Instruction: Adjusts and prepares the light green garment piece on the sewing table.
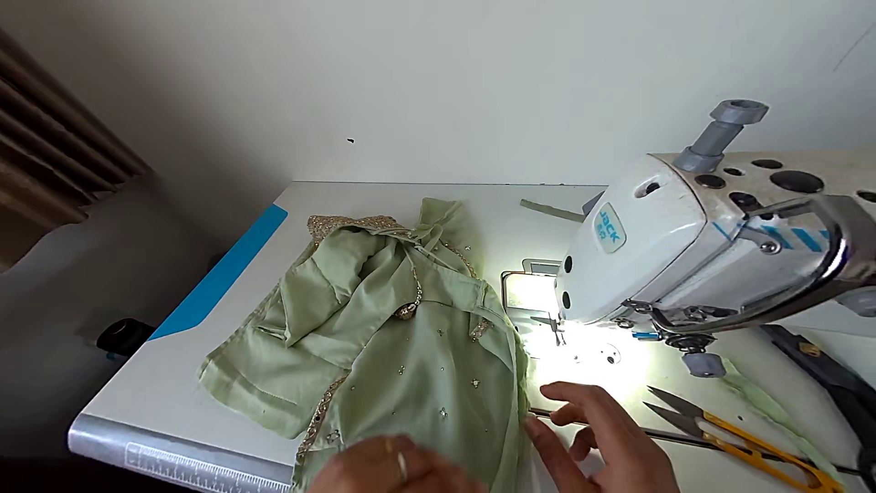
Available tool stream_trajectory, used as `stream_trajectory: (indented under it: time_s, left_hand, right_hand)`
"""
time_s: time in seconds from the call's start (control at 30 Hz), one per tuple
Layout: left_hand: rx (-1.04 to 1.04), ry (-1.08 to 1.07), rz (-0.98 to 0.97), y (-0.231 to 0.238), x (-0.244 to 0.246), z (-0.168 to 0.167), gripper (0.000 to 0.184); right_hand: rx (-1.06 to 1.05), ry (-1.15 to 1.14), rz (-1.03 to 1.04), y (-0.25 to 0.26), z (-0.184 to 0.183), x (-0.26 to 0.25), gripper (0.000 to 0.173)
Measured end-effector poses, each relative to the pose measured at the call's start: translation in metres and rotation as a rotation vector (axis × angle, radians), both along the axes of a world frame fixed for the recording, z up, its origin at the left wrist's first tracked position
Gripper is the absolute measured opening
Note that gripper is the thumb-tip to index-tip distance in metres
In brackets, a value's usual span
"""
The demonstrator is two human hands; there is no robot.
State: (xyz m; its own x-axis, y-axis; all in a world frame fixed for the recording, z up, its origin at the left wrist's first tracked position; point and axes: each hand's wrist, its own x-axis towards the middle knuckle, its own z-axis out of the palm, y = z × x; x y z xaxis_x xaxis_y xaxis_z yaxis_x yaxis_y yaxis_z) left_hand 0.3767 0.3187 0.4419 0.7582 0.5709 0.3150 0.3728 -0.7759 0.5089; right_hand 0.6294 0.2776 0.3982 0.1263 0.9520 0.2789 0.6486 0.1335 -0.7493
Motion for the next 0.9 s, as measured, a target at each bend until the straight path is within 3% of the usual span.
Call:
stream_trajectory:
  time_s: [0.13, 0.23, 0.33, 0.47, 0.53, 0.63, 0.77, 0.9]
  left_hand:
    - [0.276, 0.143, 0.096, 0.049, 0.043, 0.006, 0.023]
    - [0.293, 0.307, 0.131, 0.093, 0.075, -0.004, 0.023]
    - [0.224, 0.350, 0.107, 0.126, 0.092, -0.018, 0.025]
    - [0.235, 0.092, 0.097, 0.141, 0.087, -0.035, 0.015]
    - [0.218, -0.010, 0.079, 0.144, 0.080, -0.038, 0.017]
    - [0.188, -0.077, 0.008, 0.144, 0.071, -0.029, 0.021]
    - [0.349, -0.054, 0.003, 0.138, 0.067, -0.008, 0.019]
    - [0.426, 0.038, -0.084, 0.142, 0.066, 0.006, 0.031]
  right_hand:
    - [-0.015, -0.085, -0.158, 0.013, -0.007, -0.025, 0.055]
    - [0.085, -0.153, -0.233, 0.020, -0.015, -0.037, 0.029]
    - [0.137, 0.123, -0.184, 0.020, -0.015, -0.036, 0.016]
    - [0.012, 0.815, -0.043, 0.016, -0.013, -0.026, 0.019]
    - [-0.046, 1.023, -0.019, 0.015, -0.015, -0.024, 0.021]
    - [-0.042, 1.070, 0.030, 0.014, -0.018, -0.023, 0.021]
    - [0.018, 1.046, 0.127, 0.013, -0.024, -0.022, 0.021]
    - [0.024, 1.021, 0.118, 0.011, -0.023, -0.023, 0.021]
